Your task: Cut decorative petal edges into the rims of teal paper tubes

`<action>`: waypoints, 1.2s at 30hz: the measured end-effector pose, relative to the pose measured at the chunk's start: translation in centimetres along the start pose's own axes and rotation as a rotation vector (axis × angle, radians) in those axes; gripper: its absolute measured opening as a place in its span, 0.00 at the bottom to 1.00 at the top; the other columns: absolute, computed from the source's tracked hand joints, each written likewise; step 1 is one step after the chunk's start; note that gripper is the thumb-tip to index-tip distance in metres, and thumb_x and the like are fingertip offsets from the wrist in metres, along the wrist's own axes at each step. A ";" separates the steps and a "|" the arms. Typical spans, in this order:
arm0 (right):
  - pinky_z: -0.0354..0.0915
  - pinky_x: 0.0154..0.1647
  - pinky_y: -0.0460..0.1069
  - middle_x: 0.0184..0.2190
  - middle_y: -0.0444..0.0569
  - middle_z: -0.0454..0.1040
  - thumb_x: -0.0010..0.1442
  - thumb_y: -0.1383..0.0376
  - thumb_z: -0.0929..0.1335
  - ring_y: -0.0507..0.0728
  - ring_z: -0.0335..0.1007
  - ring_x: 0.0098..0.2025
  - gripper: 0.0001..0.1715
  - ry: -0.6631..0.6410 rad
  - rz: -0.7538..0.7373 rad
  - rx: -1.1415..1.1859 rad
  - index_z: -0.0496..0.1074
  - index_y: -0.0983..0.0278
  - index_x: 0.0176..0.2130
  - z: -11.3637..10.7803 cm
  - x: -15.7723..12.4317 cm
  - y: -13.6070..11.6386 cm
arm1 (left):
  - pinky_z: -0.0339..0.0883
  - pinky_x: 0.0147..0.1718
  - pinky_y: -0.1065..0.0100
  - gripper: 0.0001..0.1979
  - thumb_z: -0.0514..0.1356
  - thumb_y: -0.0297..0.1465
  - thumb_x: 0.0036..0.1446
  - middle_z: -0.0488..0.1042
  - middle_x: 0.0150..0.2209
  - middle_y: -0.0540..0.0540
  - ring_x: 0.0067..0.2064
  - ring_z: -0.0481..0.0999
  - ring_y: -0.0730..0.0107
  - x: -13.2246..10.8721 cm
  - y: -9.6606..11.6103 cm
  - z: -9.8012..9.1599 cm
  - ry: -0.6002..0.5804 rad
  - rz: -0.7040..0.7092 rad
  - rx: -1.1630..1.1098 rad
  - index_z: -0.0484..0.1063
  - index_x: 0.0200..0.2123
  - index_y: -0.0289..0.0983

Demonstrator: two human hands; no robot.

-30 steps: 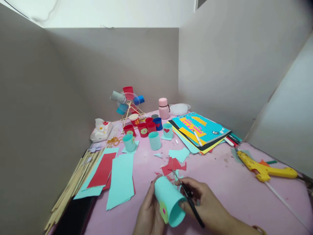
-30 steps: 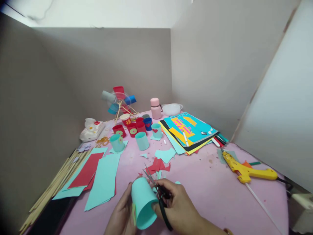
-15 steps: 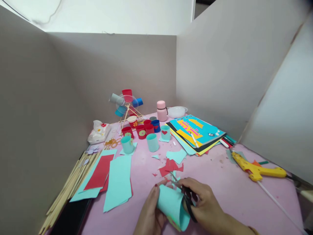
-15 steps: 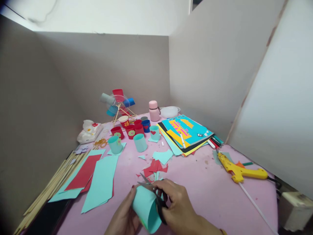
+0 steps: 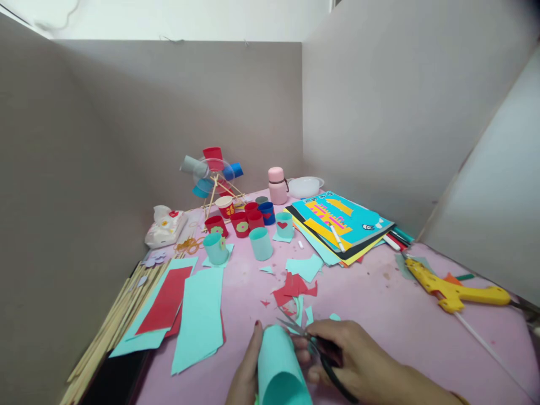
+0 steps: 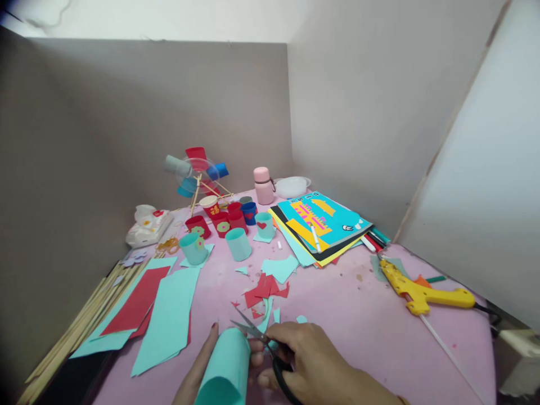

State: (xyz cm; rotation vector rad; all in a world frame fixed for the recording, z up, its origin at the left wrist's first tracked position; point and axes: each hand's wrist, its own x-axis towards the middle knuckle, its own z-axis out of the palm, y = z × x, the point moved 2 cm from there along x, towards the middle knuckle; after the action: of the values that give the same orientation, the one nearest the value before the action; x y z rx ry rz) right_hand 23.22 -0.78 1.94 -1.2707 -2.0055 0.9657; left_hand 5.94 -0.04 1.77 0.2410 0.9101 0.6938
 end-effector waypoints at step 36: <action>0.55 0.27 0.41 0.23 0.36 0.71 0.52 0.63 0.71 0.48 0.62 0.25 0.03 -0.098 0.018 0.063 0.73 0.59 0.29 -1.1 -0.8 -0.1 | 0.69 0.28 0.72 0.27 0.59 0.52 0.50 0.82 0.29 0.41 0.29 0.78 0.68 1.7 -0.8 -1.0 -0.159 0.045 0.210 0.80 0.33 0.32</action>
State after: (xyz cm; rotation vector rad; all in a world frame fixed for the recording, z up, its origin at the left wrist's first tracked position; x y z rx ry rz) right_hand 24.31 -1.22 2.57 -1.2309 -2.0234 1.1105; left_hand 6.26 0.32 -0.29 0.4976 0.8274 0.6116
